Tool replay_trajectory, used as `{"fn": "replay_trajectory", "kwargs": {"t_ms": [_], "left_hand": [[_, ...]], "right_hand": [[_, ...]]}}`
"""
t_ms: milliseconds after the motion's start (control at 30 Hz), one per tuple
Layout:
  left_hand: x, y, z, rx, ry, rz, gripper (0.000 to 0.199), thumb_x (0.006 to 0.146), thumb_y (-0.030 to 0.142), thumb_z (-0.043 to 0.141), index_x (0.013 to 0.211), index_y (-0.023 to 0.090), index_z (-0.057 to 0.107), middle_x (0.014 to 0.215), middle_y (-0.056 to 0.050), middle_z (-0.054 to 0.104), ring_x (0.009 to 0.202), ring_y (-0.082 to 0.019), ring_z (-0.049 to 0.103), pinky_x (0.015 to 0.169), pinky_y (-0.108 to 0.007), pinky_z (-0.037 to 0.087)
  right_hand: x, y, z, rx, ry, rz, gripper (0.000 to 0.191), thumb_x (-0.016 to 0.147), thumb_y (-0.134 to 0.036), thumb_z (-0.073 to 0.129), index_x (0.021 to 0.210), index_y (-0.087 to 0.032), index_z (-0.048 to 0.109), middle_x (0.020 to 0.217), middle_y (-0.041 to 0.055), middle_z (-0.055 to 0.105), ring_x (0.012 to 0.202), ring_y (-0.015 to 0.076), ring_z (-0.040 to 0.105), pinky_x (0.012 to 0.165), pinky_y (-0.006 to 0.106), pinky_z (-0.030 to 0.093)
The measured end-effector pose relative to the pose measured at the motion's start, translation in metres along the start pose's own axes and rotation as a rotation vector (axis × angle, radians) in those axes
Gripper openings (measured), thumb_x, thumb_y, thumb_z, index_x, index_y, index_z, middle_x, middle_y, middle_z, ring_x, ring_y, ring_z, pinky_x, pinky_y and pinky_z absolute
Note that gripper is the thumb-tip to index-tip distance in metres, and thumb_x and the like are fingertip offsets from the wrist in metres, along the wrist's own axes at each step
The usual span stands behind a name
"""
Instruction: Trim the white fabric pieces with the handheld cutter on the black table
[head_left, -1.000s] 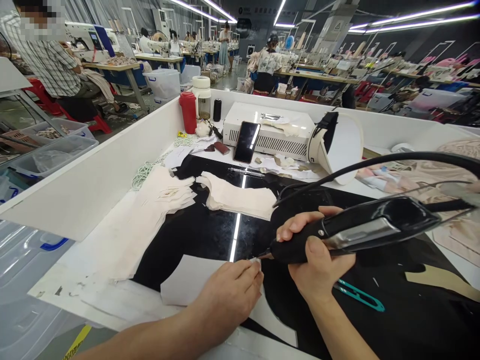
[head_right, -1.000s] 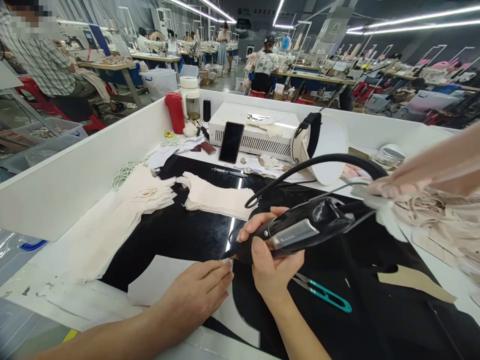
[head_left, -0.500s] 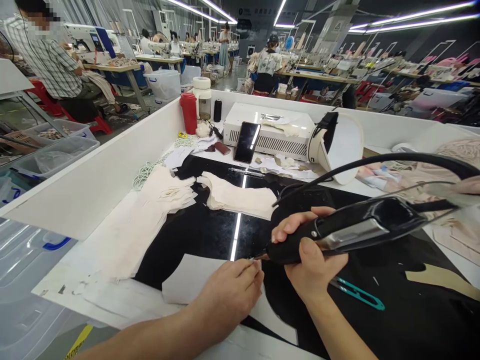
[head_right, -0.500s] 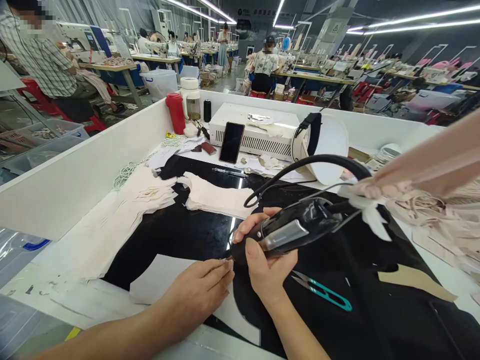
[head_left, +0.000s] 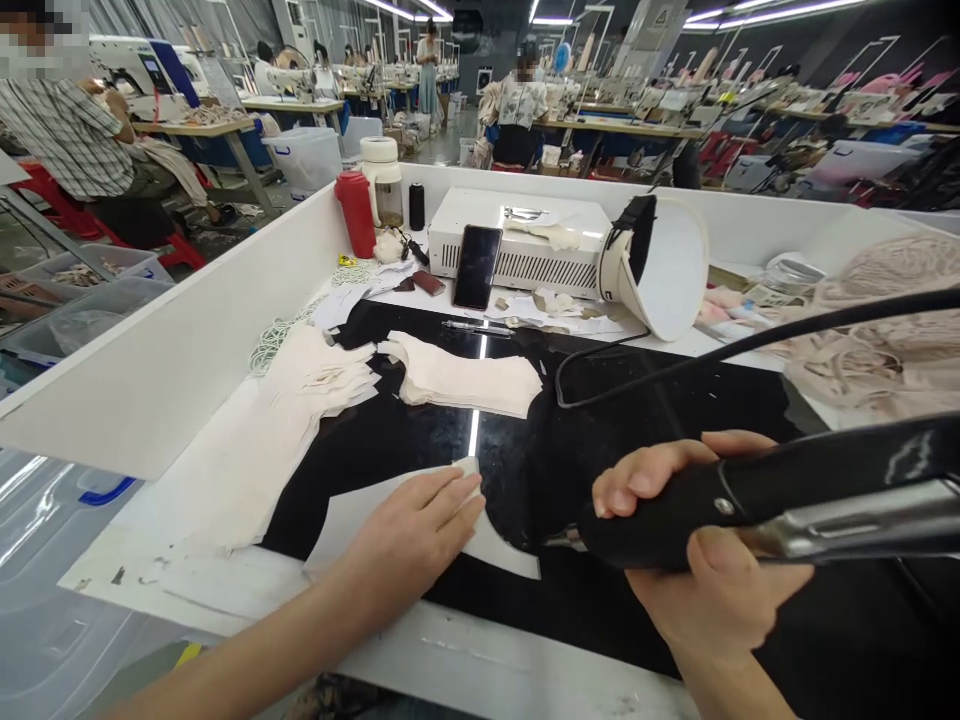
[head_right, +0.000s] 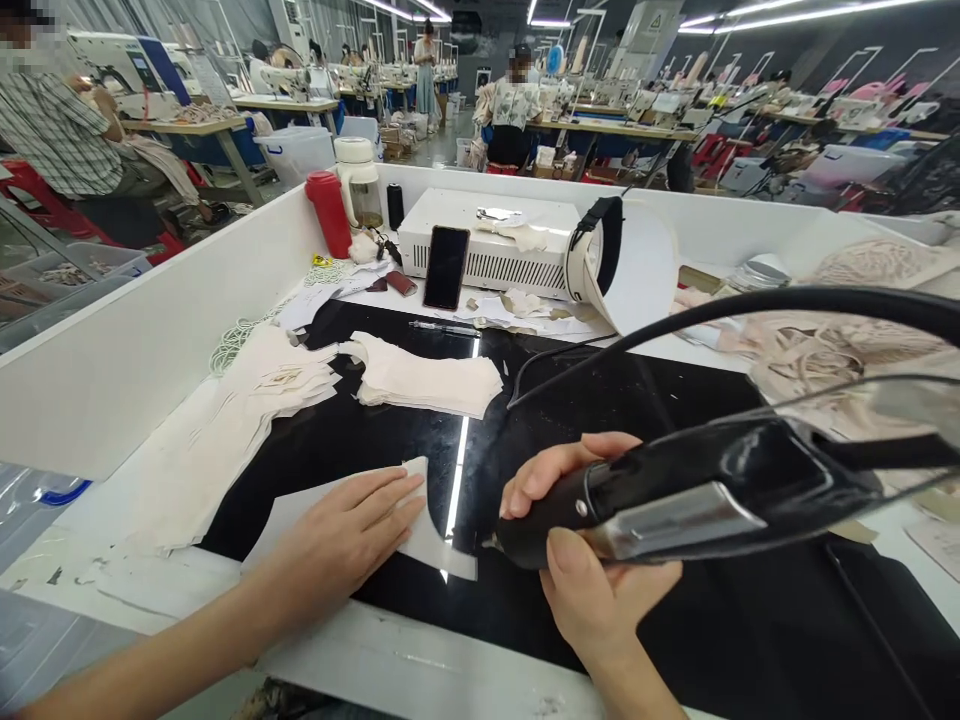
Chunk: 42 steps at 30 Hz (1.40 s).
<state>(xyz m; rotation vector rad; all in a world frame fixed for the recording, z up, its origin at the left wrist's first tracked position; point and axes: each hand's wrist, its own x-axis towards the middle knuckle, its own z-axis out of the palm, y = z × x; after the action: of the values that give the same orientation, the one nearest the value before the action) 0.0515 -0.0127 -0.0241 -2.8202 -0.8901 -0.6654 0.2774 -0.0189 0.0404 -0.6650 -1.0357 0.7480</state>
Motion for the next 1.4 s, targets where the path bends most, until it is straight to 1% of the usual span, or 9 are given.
{"fn": "replay_trajectory", "kwargs": {"t_ms": [100,200,267,400,600,900,1133,1267,1400], "left_hand": [[0.0,0.017,-0.003,-0.092,0.033,0.064,0.024,0.108,0.015,0.051,0.126,0.011,0.066,0.127,-0.008,0.072,0.119,-0.022,0.065,0.106,-0.036,0.053],[0.004,0.031,-0.001,-0.132,0.016,0.116,0.023,0.109,0.02,0.052,0.124,0.012,0.066,0.116,-0.007,0.072,0.109,-0.019,0.066,0.103,-0.033,0.053],[0.005,0.036,0.002,-0.132,0.004,0.126,0.023,0.109,0.023,0.053,0.124,0.011,0.066,0.111,-0.007,0.071,0.105,-0.019,0.066,0.1,-0.033,0.053],[0.002,0.035,0.009,-0.135,-0.023,0.115,0.024,0.11,0.024,0.05,0.123,0.011,0.066,0.109,-0.007,0.07,0.101,-0.019,0.066,0.096,-0.034,0.054],[-0.007,0.034,0.014,-0.149,-0.034,0.091,0.026,0.111,0.024,0.047,0.126,0.012,0.065,0.115,-0.007,0.071,0.106,-0.02,0.066,0.095,-0.034,0.054],[-0.005,0.038,0.013,-0.183,-0.018,0.073,0.024,0.11,0.023,0.05,0.125,0.011,0.065,0.115,-0.005,0.071,0.104,-0.02,0.066,0.093,-0.035,0.053],[-0.004,0.038,0.012,-0.166,-0.013,0.08,0.024,0.11,0.021,0.049,0.125,0.01,0.065,0.116,-0.005,0.071,0.107,-0.021,0.064,0.095,-0.036,0.051],[-0.005,0.038,0.013,-0.168,-0.014,0.082,0.024,0.109,0.021,0.051,0.126,0.01,0.065,0.117,-0.006,0.07,0.107,-0.021,0.063,0.095,-0.037,0.05],[-0.006,0.038,0.014,-0.16,-0.01,0.085,0.024,0.11,0.02,0.05,0.125,0.01,0.065,0.117,-0.006,0.07,0.107,-0.021,0.063,0.095,-0.037,0.05]], "right_hand": [[-0.006,-0.003,-0.002,0.013,-0.002,0.006,0.041,0.082,-0.037,0.088,0.114,-0.026,0.065,0.075,-0.0023,0.065,0.057,0.0158,0.058,0.05,0.029,0.055],[-0.009,-0.004,-0.002,0.006,-0.006,0.015,0.044,0.079,-0.037,0.09,0.114,-0.027,0.065,0.075,-0.0024,0.065,0.057,0.0164,0.059,0.05,0.03,0.056],[-0.011,-0.003,-0.003,0.002,-0.012,0.018,0.046,0.079,-0.039,0.091,0.115,-0.028,0.065,0.076,-0.0022,0.065,0.058,0.0169,0.059,0.05,0.031,0.056],[-0.013,0.0,-0.005,0.015,-0.029,0.016,0.044,0.082,-0.039,0.088,0.118,-0.028,0.064,0.078,-0.0018,0.065,0.06,0.0172,0.06,0.051,0.031,0.057],[-0.016,0.001,-0.005,0.044,-0.071,0.033,0.042,0.086,-0.036,0.086,0.121,-0.029,0.063,0.081,-0.0023,0.066,0.063,0.0156,0.062,0.055,0.03,0.058],[-0.018,0.0,-0.003,0.036,-0.059,0.044,0.041,0.085,-0.036,0.086,0.118,-0.028,0.063,0.08,-0.0025,0.065,0.061,0.0152,0.061,0.054,0.029,0.058],[-0.02,0.002,-0.004,0.033,-0.092,0.047,0.037,0.09,-0.032,0.082,0.121,-0.028,0.062,0.083,-0.0026,0.066,0.064,0.0154,0.062,0.057,0.031,0.058],[-0.021,-0.003,-0.004,0.056,-0.084,0.075,0.037,0.09,-0.032,0.082,0.12,-0.028,0.062,0.083,-0.0031,0.065,0.065,0.0145,0.062,0.058,0.029,0.058],[-0.023,-0.009,-0.003,0.05,-0.08,0.065,0.037,0.088,-0.035,0.083,0.118,-0.027,0.063,0.08,-0.0028,0.066,0.063,0.0151,0.061,0.055,0.029,0.058]]}}
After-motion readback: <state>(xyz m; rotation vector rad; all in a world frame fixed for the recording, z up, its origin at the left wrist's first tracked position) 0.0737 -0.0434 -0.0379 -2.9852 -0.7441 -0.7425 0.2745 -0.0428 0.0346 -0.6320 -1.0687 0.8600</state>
